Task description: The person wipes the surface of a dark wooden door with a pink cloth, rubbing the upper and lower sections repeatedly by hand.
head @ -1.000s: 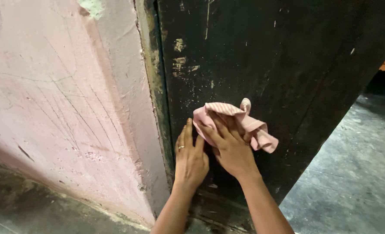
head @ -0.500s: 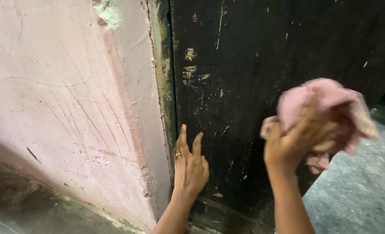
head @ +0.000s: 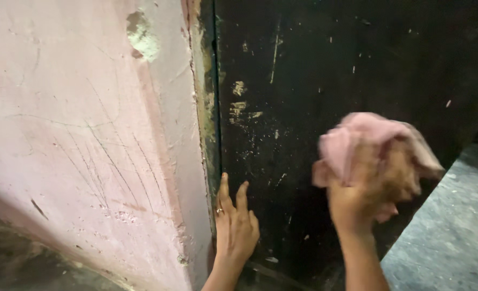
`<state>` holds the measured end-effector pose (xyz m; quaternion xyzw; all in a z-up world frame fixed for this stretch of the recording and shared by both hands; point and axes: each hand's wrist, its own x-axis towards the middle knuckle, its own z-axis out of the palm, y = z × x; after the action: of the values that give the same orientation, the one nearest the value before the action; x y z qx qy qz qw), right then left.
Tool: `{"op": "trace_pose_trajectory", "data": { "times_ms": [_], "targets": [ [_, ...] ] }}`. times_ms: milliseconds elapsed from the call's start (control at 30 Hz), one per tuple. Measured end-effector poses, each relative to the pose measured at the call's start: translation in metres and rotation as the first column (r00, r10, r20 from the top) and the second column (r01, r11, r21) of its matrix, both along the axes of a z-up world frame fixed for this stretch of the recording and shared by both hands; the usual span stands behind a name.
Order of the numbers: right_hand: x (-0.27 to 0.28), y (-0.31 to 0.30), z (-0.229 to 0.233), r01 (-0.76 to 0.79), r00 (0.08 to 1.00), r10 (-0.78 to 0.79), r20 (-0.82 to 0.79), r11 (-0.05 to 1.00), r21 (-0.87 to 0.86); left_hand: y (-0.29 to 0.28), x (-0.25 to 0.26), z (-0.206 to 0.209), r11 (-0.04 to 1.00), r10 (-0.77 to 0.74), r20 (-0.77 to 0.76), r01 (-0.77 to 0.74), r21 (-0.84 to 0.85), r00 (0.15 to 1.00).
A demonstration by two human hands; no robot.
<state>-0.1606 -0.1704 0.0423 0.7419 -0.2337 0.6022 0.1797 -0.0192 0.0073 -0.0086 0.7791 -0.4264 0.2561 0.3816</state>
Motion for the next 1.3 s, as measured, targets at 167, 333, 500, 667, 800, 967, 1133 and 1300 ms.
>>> {"op": "trace_pose_trajectory", "data": {
  "times_ms": [167, 333, 500, 667, 800, 967, 1133, 1300],
  "targets": [
    [-0.037, -0.029, -0.008, 0.195, 0.920, -0.263, 0.290, 0.950, 0.244, 0.003, 0.003, 0.002, 1.000, -0.002, 0.015, 0.002, -0.006, 1.000],
    [-0.023, -0.021, 0.036, 0.176, 0.920, -0.245, 0.305, 0.955, 0.238, 0.006, 0.009, 0.008, 0.999, -0.004, -0.075, 0.001, -0.046, 0.997],
    [0.018, -0.027, 0.130, 0.124, 0.946, -0.171, 0.277, 0.976, 0.178, 0.007, 0.016, 0.009, 1.000, -0.015, -0.096, 0.014, -0.014, 0.995],
    [0.086, -0.018, 0.206, 0.078, 0.997, -0.080, 0.020, 0.992, 0.100, 0.016, 0.028, 0.016, 1.000, 0.022, -0.131, -0.022, 0.003, 0.991],
    [0.140, 0.019, 0.210, -0.060, 0.954, 0.053, -0.296, 0.998, -0.015, 0.028, 0.028, 0.027, 1.000, 0.006, -0.252, -0.006, -0.001, 0.968],
    [0.172, 0.049, 0.127, -0.136, 0.905, -0.038, -0.424, 0.918, -0.373, 0.036, 0.030, 0.031, 0.993, 0.033, -0.450, 0.022, 0.118, 0.892],
    [0.153, 0.054, -0.009, -0.025, 0.753, -0.352, -0.556, 0.829, -0.559, 0.028, 0.039, 0.009, 0.967, 0.092, 0.004, -0.088, -0.238, 0.996],
    [0.101, 0.058, -0.112, 0.002, 0.108, 0.104, -0.989, 0.995, 0.105, 0.026, 0.044, 0.002, 0.973, -0.006, -0.089, -0.015, -0.232, 0.996]
  ]
}}
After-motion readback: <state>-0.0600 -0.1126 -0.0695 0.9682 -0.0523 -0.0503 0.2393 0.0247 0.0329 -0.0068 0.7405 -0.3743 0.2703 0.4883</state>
